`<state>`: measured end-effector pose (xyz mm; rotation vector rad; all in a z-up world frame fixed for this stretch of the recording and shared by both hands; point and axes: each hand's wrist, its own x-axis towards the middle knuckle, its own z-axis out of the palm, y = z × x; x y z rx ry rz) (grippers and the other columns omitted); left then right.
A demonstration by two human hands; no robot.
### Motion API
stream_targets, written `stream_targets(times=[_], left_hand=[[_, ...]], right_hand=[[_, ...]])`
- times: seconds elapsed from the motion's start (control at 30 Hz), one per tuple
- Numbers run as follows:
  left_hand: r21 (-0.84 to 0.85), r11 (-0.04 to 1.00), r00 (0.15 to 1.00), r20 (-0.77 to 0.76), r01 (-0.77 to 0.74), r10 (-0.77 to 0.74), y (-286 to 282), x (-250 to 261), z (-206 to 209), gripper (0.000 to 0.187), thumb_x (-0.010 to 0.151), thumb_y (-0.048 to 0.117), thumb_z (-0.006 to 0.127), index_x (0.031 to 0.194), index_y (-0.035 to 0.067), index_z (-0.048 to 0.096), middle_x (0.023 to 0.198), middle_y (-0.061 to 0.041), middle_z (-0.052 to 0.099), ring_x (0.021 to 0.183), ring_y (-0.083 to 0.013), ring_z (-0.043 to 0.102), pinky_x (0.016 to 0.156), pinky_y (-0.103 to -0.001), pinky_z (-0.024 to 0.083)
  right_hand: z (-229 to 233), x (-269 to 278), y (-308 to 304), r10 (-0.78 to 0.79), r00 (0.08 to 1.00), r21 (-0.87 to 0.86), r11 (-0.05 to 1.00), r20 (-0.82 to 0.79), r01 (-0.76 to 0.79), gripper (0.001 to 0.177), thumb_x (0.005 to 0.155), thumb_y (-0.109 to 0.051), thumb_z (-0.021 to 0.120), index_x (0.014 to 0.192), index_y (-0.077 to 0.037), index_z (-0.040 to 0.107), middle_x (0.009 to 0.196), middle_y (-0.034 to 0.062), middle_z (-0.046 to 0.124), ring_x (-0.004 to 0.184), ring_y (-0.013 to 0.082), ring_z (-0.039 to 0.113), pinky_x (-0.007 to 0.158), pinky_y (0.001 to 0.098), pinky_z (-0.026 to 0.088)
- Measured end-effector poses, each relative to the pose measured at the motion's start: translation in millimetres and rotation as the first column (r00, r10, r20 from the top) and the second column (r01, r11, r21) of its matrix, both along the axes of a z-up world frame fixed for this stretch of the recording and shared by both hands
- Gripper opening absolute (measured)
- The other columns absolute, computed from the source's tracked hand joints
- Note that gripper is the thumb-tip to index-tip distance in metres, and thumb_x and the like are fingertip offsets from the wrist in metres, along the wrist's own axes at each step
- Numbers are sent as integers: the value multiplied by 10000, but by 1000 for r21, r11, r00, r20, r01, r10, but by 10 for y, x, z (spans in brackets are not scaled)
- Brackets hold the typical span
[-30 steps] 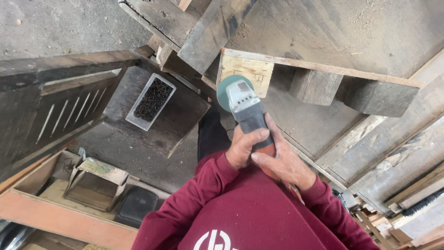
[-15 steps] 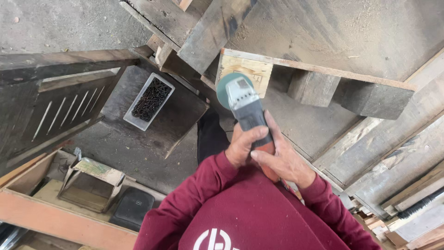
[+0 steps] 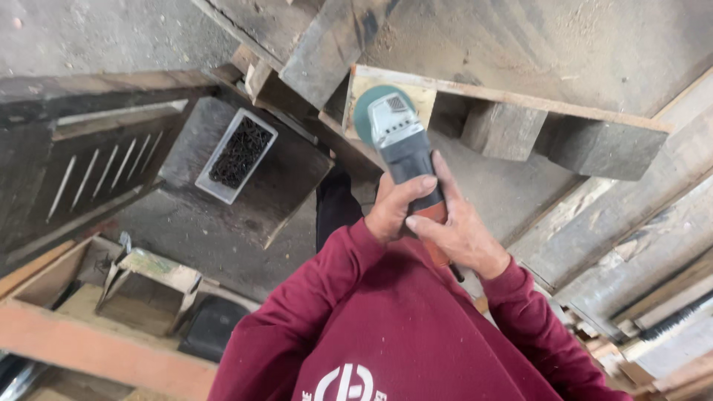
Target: The person uses an angle grinder to smooth the surface of a wooden pallet. They systematically move the tool across the wood, generating sawdust, and briefly reposition the pallet to access different areas.
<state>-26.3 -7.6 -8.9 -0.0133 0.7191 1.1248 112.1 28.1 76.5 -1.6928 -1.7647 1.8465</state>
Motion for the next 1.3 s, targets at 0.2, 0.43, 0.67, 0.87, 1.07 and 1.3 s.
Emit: stream_targets(times=[0.2, 0.43, 0.67, 0.87, 1.07, 1.3], left_hand=[[87, 996, 989, 146, 0, -12, 385, 326, -305, 500, 899, 218, 770, 1295, -14, 570, 1122, -93, 645, 1008, -191, 650, 919, -357, 550], [96, 986, 975, 190, -134, 114, 272, 377, -242, 589, 853, 224, 796, 1335, 4, 539, 1218, -151, 655, 1124, -253, 660, 1021, -399, 542], [158, 973, 970, 198, -170, 138, 328, 328, -290, 618, 876, 236, 782, 1365, -28, 512, 1254, -209, 669, 1141, -291, 672, 1049, -427, 544], [176, 964, 962, 224, -199, 157, 308, 354, -266, 624, 876, 237, 787, 1376, 2, 496, 1244, -188, 668, 1143, -281, 674, 1052, -421, 546], [156, 969, 960, 239, -190, 149, 259, 382, -312, 618, 881, 220, 778, 1383, 3, 488, 1249, -186, 659, 1131, -275, 672, 1041, -419, 545], [188, 972, 971, 216, -142, 100, 224, 409, -361, 585, 931, 222, 782, 1342, -82, 497, 1182, -199, 652, 1125, -301, 661, 1037, -446, 551]], right_hand=[[-85, 195, 281, 11, 995, 197, 980, 104, -32, 1086, 786, -196, 792, 1656, -62, 155, 1422, 260, 589, 1267, 320, 643, 1024, 381, 523], [-18, 193, 464, 215, 962, 217, 944, 167, -249, 1063, 736, -193, 784, 1634, -83, 226, 1400, 299, 584, 1240, 394, 648, 970, 412, 535], [-66, 131, 525, 213, 949, 106, 964, 232, -242, 1081, 760, -257, 768, 1651, -139, 168, 1286, 283, 626, 1185, 400, 675, 957, 423, 554], [-78, 152, 491, 307, 934, 315, 881, 186, -352, 1062, 773, -218, 802, 1637, -110, 196, 1432, 351, 528, 1286, 472, 577, 982, 462, 526], [-54, 138, 436, 231, 950, 225, 935, 208, -276, 1051, 773, -233, 783, 1641, -122, 202, 1408, 303, 544, 1273, 420, 611, 1012, 440, 523], [-83, 174, 337, 183, 973, 300, 929, 138, -217, 1048, 805, -226, 780, 1647, -80, 171, 1477, 299, 513, 1324, 437, 585, 1035, 447, 514]])
